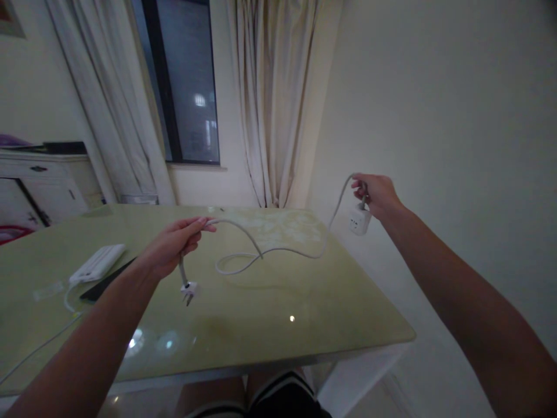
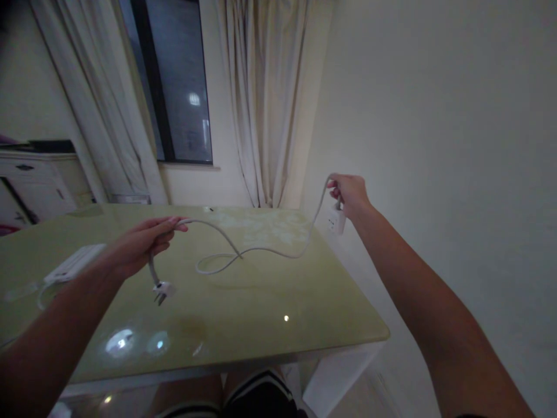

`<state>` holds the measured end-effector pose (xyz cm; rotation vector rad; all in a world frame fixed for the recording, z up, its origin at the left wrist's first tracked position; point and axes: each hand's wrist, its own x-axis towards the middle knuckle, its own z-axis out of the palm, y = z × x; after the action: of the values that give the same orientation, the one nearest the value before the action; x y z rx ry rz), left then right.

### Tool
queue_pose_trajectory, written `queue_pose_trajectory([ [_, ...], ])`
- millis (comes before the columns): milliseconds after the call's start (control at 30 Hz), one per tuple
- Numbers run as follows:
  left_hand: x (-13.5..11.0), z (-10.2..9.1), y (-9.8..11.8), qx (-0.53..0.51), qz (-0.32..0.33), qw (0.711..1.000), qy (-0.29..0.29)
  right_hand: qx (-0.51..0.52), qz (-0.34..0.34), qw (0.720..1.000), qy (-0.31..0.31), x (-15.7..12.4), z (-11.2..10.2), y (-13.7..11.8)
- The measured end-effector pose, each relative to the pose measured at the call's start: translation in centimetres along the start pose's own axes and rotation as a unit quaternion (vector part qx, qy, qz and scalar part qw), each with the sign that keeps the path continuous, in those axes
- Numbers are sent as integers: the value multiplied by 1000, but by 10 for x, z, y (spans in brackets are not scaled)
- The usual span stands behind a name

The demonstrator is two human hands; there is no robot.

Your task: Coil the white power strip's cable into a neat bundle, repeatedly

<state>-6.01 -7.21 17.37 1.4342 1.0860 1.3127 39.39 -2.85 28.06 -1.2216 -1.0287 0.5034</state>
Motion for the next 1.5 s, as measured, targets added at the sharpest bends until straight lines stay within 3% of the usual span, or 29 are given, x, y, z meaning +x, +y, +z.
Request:
queue_pose_trajectory([
  [67, -3, 1, 5, -41, -11, 999, -1, -112, 34, 985, -129, -1, -2, 7],
  [167, -9, 7, 16, -39, 12, 999, 6, -274, -19, 913, -303, -13, 3, 15],
  [300, -18, 18, 29, -26, 55, 998, 24, -404, -205, 798, -398, -41, 30, 19],
  [367, -21, 21, 33, -44, 65, 996, 47, -399, -258, 777, -413, -49, 44, 19],
  [400, -21, 20, 35, -64, 64, 994, 65, -378, -264, 788, -408, -48, 49, 19],
  [467, -18, 15, 37, -135, 56, 983, 111, -302, -237, 856, -345, -34, 54, 20],
  [500, -16, 10, 38, -183, 46, 972, 137, -249, -199, 906, -278, -23, 53, 21],
  [567, -10, -4, 37, -285, 19, 941, 182, -109, -72, 989, -73, 3, 47, 27],
  [600, -7, -12, 36, -326, 3, 924, 197, -44, 7, 999, 31, 15, 43, 32],
  [633, -5, -19, 34, -356, -10, 911, 208, 1, 69, 990, 120, 24, 38, 38],
  [700, -2, -30, 31, -383, -24, 899, 212, 18, 110, 979, 169, 34, 31, 52],
  [867, -2, -33, 23, -353, -15, 914, 199, 6, 132, 981, 142, 25, 26, 81],
  [1000, 1, -31, 16, -364, -41, 908, 203, 11, 135, 983, 122, 22, 25, 84],
  [1100, 2, -31, 10, -375, -68, 900, 212, 17, 150, 986, 73, 19, 26, 82],
  [1200, 1, -26, 4, -356, -87, 914, 172, 14, 166, 986, -4, 9, 30, 83],
  [1300, 0, -16, -2, -300, -101, 941, 116, -28, 161, 976, -145, -6, 35, 83],
  [1400, 0, -4, -9, -204, -92, 973, 60, -85, 128, 949, -277, -22, 42, 83],
  [1500, -1, 9, -17, -75, -61, 995, 8, -161, 62, 927, -334, -39, 57, 85],
])
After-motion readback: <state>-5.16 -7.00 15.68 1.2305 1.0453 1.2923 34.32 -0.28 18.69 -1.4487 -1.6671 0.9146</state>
